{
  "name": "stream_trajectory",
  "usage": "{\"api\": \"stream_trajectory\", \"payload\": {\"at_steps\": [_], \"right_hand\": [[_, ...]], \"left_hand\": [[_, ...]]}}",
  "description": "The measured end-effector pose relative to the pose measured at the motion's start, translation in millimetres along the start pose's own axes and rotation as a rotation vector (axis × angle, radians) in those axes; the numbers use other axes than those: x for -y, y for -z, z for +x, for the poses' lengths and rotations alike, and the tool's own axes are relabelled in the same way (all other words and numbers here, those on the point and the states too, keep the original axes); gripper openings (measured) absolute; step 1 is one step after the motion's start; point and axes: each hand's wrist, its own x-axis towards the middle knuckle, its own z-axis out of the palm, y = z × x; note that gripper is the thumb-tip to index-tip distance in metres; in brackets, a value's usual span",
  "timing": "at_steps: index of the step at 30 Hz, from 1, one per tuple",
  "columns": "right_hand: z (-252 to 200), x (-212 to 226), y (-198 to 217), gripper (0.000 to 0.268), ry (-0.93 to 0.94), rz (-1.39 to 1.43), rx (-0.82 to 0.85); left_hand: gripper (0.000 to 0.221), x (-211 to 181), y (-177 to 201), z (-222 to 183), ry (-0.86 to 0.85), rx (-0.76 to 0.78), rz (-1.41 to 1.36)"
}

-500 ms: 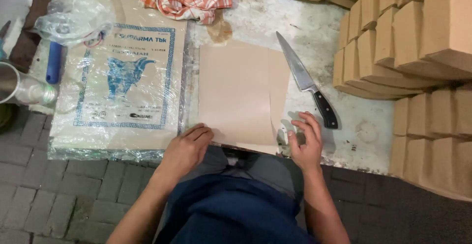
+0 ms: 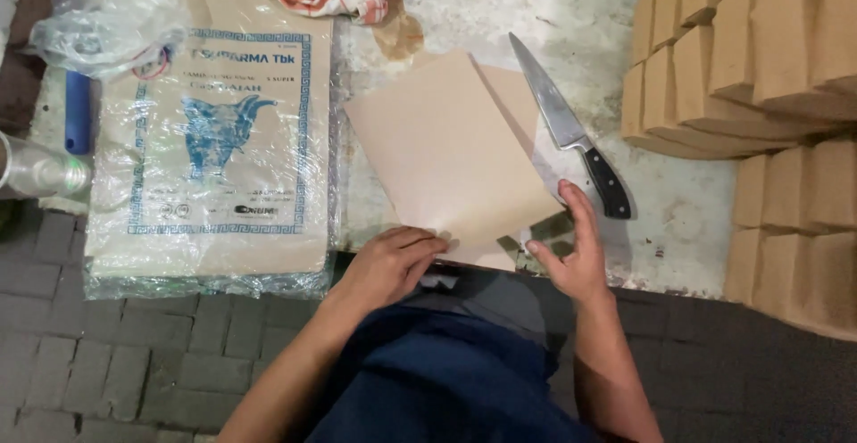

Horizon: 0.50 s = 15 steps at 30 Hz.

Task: Folding cardboard food boxes and inserting paper liners into them using a knife for cutting.

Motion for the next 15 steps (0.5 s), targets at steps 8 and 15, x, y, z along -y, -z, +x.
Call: {"api": "stream_trajectory", "payload": {"at_steps": [8,15], "right_hand": [[-3,-19,4,0.010,-0.069,0.052,0.070],[-20,-56,-1,0.015,-0.361,-0.046,-0.019]], "left_hand": [[0.017,7,-6,-9,0.043,0.028,0.049],[0.020,46,-20,-19,0.462,-0.125,-0.047]]}}
